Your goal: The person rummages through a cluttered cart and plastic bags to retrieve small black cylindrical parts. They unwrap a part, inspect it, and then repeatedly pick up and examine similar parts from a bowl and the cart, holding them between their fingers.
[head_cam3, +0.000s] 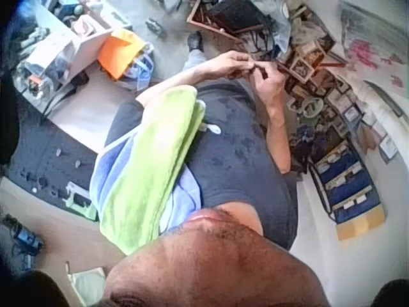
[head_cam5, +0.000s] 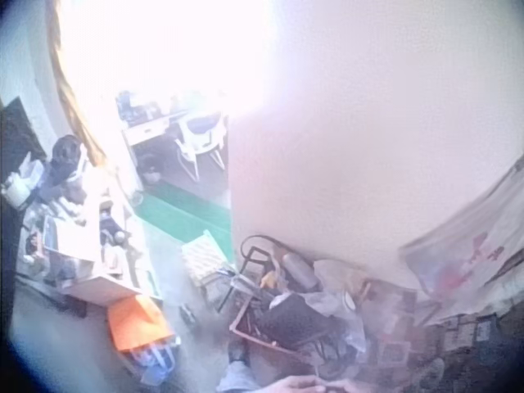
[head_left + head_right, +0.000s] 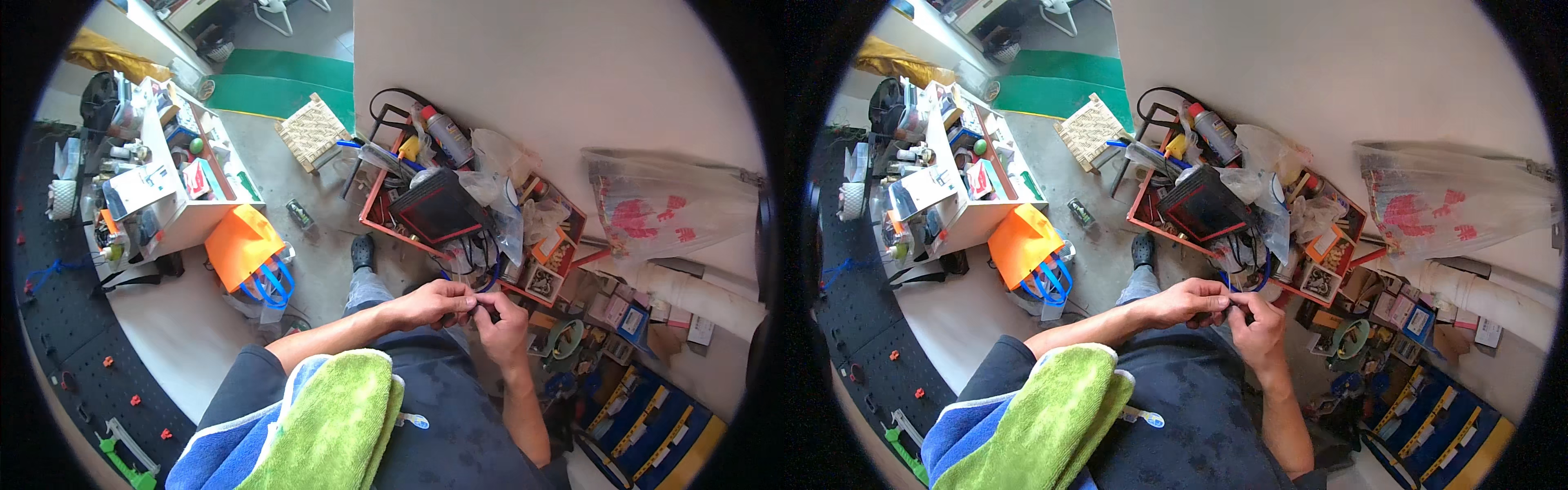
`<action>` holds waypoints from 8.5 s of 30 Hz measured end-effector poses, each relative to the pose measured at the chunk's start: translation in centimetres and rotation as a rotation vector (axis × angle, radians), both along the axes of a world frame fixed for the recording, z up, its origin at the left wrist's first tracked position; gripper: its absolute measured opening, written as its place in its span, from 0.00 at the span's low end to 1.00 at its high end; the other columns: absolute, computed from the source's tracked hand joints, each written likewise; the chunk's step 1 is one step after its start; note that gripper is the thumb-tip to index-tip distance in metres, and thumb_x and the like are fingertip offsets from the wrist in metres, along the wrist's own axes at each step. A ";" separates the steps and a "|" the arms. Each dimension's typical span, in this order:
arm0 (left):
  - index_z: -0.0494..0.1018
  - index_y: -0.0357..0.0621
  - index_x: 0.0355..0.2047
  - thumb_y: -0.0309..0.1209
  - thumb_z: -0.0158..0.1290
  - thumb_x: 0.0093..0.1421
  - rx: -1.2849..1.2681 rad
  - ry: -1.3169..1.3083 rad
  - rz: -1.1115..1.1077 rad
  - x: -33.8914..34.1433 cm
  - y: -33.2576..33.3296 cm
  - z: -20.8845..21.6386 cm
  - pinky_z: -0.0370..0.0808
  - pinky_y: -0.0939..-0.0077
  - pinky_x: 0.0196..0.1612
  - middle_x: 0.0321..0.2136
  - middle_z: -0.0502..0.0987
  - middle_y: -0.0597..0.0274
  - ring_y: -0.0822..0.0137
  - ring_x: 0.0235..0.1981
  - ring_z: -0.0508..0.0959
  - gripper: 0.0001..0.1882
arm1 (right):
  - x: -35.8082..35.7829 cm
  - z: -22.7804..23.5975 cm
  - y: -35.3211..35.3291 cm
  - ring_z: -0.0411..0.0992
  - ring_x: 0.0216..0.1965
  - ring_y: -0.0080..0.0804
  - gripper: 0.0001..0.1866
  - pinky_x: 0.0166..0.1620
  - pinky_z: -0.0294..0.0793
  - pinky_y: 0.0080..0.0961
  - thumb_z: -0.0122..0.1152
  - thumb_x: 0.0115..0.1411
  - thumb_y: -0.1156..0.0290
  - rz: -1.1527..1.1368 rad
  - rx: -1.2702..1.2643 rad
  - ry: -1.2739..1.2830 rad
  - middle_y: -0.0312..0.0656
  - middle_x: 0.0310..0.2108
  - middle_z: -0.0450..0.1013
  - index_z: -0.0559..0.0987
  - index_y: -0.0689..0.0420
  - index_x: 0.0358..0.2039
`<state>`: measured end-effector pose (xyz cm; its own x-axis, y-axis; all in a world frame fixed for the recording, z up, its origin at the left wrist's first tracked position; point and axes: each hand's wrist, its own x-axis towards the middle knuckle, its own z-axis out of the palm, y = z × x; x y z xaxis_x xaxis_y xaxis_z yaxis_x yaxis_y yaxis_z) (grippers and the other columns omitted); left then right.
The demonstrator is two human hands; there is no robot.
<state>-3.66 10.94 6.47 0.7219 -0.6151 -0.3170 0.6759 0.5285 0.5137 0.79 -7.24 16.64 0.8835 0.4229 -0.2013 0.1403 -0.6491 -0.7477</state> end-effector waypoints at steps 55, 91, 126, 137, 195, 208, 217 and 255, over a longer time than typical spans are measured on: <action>0.80 0.38 0.50 0.27 0.51 0.73 0.963 0.210 0.029 1.5 -34.2 1.5 0.67 0.84 0.25 0.32 0.85 0.64 0.81 0.22 0.72 0.11 | 8.7 -18.2 -45.5 0.83 0.28 0.33 0.11 0.35 0.81 0.34 0.59 0.66 0.77 -0.178 0.195 0.667 0.48 0.36 0.82 0.81 0.69 0.45; 0.77 0.37 0.52 0.23 0.48 0.70 0.817 0.422 0.480 -0.9 -37.8 2.5 0.66 0.83 0.22 0.36 0.85 0.56 0.77 0.24 0.72 0.13 | 25.7 -24.8 -32.1 0.76 0.28 0.32 0.23 0.27 0.71 0.32 0.82 0.54 0.66 -0.508 0.598 0.739 0.44 0.35 0.80 0.82 0.61 0.46; 0.77 0.37 0.50 0.23 0.47 0.71 0.970 0.363 0.306 2.4 -38.6 3.9 0.71 0.83 0.24 0.34 0.84 0.57 0.77 0.23 0.74 0.12 | 23.1 -26.9 -18.8 0.75 0.53 0.69 0.22 0.55 0.76 0.51 0.60 0.70 0.69 -0.869 0.481 0.121 0.65 0.51 0.74 0.69 0.65 0.61; 0.76 0.36 0.51 0.24 0.47 0.72 0.942 0.384 0.389 2.7 -37.8 3.2 0.70 0.84 0.22 0.34 0.84 0.56 0.79 0.21 0.72 0.12 | 19.7 -25.5 -32.1 0.78 0.50 0.61 0.19 0.53 0.78 0.54 0.60 0.65 0.70 -0.358 0.116 0.042 0.58 0.47 0.78 0.78 0.59 0.56; 0.76 0.36 0.51 0.27 0.49 0.69 0.652 0.250 0.530 2.9 -40.4 5.2 0.66 0.81 0.22 0.33 0.84 0.54 0.74 0.24 0.74 0.14 | 15.7 -12.6 -41.6 0.62 0.10 0.34 0.24 0.28 0.70 0.35 0.45 0.76 0.53 -0.086 1.550 1.440 0.52 0.24 0.79 0.82 0.56 0.55; 0.76 0.36 0.52 0.28 0.50 0.69 0.615 0.218 0.542 3.2 -40.6 5.9 0.68 0.82 0.22 0.34 0.83 0.53 0.74 0.25 0.74 0.15 | 15.5 -11.7 -40.9 0.80 0.35 0.47 0.29 0.33 0.76 0.37 0.46 0.76 0.48 -0.337 1.398 1.441 0.51 0.39 0.82 0.80 0.65 0.49; 0.76 0.36 0.52 0.27 0.50 0.69 0.604 0.235 0.535 3.4 -40.4 5.5 0.68 0.81 0.22 0.34 0.83 0.52 0.73 0.25 0.74 0.14 | 15.6 -10.1 -40.6 0.78 0.57 0.56 0.29 0.44 0.79 0.46 0.45 0.77 0.49 -0.497 1.323 1.300 0.54 0.53 0.81 0.76 0.63 0.59; 0.75 0.39 0.56 0.30 0.49 0.73 0.570 0.287 0.459 11.6 -40.0 -1.4 0.65 0.80 0.20 0.37 0.85 0.57 0.74 0.25 0.76 0.14 | 25.8 -26.1 -39.5 0.76 0.52 0.48 0.19 0.47 0.73 0.62 0.56 0.75 0.56 -0.945 0.806 0.818 0.47 0.57 0.76 0.76 0.57 0.56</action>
